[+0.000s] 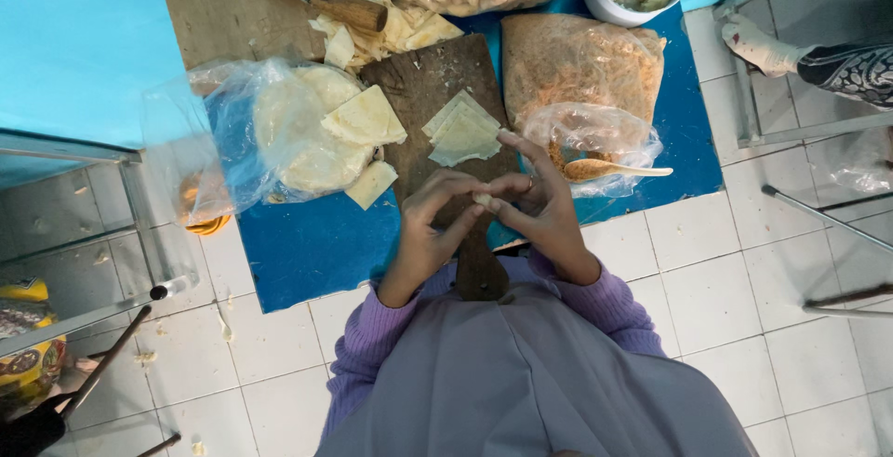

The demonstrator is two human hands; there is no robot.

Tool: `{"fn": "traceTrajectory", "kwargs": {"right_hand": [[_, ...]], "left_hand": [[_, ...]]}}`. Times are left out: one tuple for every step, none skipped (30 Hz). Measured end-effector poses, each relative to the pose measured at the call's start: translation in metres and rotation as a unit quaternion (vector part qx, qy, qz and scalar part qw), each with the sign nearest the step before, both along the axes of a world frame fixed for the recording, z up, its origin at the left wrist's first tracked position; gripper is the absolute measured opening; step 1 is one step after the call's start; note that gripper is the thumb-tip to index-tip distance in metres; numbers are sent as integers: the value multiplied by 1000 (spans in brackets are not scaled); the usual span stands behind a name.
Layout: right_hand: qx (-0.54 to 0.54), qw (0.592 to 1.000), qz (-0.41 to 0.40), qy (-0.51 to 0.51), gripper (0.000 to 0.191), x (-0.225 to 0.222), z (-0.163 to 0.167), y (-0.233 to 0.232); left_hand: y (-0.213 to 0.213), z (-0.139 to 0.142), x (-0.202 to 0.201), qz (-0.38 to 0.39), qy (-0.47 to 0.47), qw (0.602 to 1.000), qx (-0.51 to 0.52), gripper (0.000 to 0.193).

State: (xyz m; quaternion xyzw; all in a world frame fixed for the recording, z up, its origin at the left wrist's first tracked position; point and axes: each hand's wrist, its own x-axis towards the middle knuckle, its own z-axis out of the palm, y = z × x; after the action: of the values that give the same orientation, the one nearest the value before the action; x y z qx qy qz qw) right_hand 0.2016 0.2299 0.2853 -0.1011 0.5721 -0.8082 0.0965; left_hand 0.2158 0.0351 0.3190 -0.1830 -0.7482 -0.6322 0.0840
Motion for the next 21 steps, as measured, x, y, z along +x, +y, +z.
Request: {"fn": "traceTrajectory", "kwargs": {"right_hand": [[45, 998, -21, 48, 79, 20, 14, -10], [89, 991, -41, 96, 79, 38, 27, -20], [141, 972, -74, 174, 81, 57, 43, -30], [191, 943, -106, 251, 83, 77, 60, -41], [240, 904, -136, 326, 86, 94, 77, -50], [255, 887, -148, 355, 82, 110, 92, -58], [269, 869, -160, 384, 79, 124, 106, -65], [283, 849, -170, 412, 75, 138, 118, -70], [304, 847, -159, 406, 67, 152, 129, -74], [324, 844, -147, 401, 59, 164, 140, -75], [344, 841, -134, 396, 52, 178, 151, -77], [370, 841, -107, 381, 51, 191, 162, -79], [394, 839, -79, 366, 50, 204, 177, -82], [419, 836, -52, 350, 49, 216, 195, -86], [435, 834, -13, 339, 54, 221, 207, -92], [450, 831, 24, 326, 59, 224, 223, -97], [468, 828, 73, 300, 55, 229, 241, -102], [482, 816, 58, 315, 51, 234, 254, -107], [496, 803, 44, 327, 46, 239, 268, -114], [509, 790, 23, 341, 42, 242, 278, -118], [518, 765, -32, 382, 38, 246, 282, -126]], "left_hand": [[-7, 7, 13, 12, -1, 1000, 6, 26], [-17, 15, 31, 24, -2, 1000, 12, 26], [-27, 24, 49, 37, -11, 999, 26, 24], [-36, 33, 68, 50, -20, 998, 39, 23], [-43, 41, 86, 63, -28, 996, 53, 22], [-47, 50, 102, 48, -44, 994, 84, 21], [-50, 58, 117, 32, -61, 991, 113, 21], [-54, 66, 131, 17, -79, 986, 143, 20], [-58, 73, 144, 27, -80, 990, 113, 21], [-65, 80, 158, 37, -80, 993, 83, 22], [-74, 87, 175, 48, -80, 994, 53, 24], [-87, 93, 194, 62, -62, 996, 34, 24], [-102, 98, 215, 77, -44, 996, 15, 24], [-119, 102, 235, 92, -25, 995, -4, 24], [-136, 105, 255, 125, -13, 991, -38, 24], [-153, 107, 273, 156, -2, 985, -72, 23], [-171, 108, 290, 187, 9, 977, -106, 23], [-188, 109, 308, 214, 35, 965, -150, 22], [-207, 111, 327, 242, 61, 949, -194, 20], [-226, 112, 348, 270, 86, 929, -237, 19], [-248, 113, 371, 278, 77, 926, -245, 18]]}}
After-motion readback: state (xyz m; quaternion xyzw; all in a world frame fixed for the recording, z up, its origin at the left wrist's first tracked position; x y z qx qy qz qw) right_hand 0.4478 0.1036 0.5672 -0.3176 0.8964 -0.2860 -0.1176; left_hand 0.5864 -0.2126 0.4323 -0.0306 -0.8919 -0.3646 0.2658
